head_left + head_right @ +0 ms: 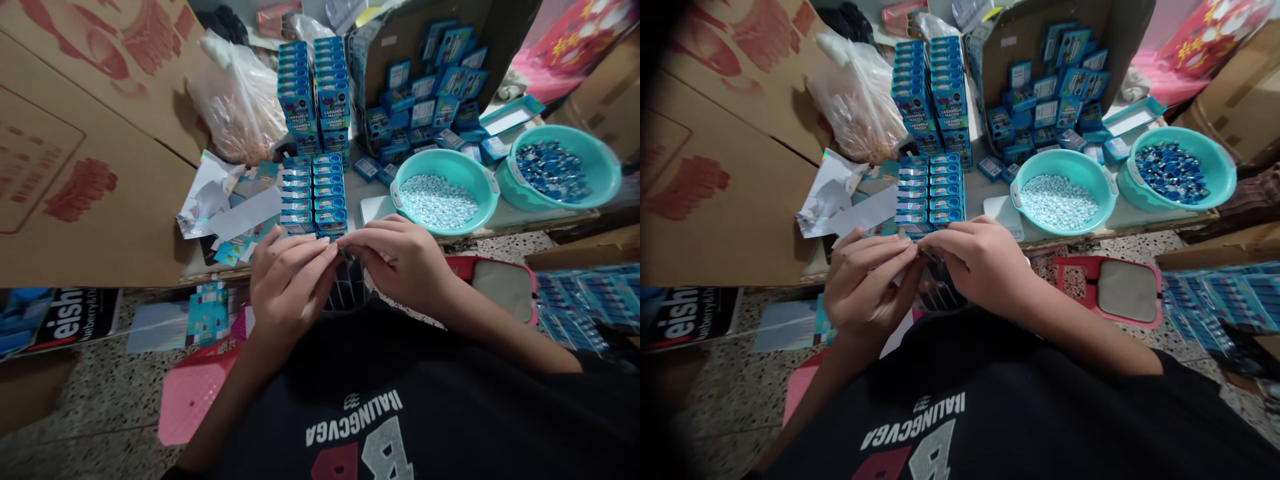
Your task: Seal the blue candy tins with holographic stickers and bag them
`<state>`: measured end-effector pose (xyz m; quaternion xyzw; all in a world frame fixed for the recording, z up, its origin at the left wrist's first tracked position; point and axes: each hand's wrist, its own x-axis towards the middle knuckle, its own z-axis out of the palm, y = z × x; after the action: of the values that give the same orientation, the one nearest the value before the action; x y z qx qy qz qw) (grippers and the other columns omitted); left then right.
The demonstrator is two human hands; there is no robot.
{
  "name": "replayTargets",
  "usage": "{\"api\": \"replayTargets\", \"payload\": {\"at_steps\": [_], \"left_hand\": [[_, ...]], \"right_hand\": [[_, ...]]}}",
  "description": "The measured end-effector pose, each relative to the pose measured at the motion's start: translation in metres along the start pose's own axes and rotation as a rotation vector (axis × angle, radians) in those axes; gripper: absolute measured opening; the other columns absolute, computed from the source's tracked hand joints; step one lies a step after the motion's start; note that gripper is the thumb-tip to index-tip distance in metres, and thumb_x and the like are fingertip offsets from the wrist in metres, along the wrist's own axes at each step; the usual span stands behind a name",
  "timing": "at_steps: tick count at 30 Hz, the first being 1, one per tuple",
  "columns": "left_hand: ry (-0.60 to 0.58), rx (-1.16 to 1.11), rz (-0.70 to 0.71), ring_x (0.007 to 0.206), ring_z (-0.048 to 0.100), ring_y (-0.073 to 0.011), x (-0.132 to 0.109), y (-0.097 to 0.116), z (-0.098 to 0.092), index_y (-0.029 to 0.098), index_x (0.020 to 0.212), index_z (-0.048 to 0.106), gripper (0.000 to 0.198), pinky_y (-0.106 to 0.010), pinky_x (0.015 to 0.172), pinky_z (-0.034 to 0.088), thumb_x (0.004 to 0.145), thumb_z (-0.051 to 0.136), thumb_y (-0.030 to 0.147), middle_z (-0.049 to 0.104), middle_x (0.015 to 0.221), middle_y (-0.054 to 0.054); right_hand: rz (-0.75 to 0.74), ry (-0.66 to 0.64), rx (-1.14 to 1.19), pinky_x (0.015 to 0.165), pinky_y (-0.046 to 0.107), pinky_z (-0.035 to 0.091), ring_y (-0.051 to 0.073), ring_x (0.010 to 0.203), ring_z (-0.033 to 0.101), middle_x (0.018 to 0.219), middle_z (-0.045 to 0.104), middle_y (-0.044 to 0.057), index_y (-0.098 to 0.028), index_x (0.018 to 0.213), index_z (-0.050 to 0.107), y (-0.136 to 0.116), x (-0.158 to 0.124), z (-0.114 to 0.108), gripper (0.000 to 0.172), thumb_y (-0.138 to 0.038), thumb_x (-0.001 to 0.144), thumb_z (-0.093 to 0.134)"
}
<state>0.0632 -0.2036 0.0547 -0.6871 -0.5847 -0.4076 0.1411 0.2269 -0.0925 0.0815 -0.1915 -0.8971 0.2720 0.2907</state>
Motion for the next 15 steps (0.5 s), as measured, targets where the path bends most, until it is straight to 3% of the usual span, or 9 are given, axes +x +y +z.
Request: {"api": "replayTargets", "payload": {"at_steps": [7, 15], "left_hand": [[-0.019, -0.016, -0.011, 0.104, 0.065, -0.0214, -0.0016, -0.0026, 0.0025, 0.025, 0.097, 0.066, 0.024, -0.049, 0.105, 0.044, 0.078, 0.075, 0.013, 0.072, 0.105, -0.002], [-0.005, 0.076, 0.006, 0.103, 0.065, -0.0223, -0.0015, -0.0081, 0.0048, 0.027, 0.124, 0.061, 0.048, -0.046, 0.098, 0.05, 0.08, 0.073, 0.012, 0.071, 0.11, -0.006]], "right_hand": [[-0.014, -0.032, -0.04, 0.074, 0.029, 0.042, 0.014, 0.069, 0.06, 0.078, 0.071, 0.003, -0.019, 0.1, 0.074, 0.0023, 0.0021, 0.0022, 0.025, -0.013, 0.094, 0.05], [-0.021, -0.07, -0.067, 0.075, 0.03, 0.04, 0.015, 0.072, 0.06, 0.079, 0.072, 0.003, -0.021, 0.101, 0.074, 0.0027, 0.0093, 0.0009, 0.03, -0.009, 0.09, 0.049]]}}
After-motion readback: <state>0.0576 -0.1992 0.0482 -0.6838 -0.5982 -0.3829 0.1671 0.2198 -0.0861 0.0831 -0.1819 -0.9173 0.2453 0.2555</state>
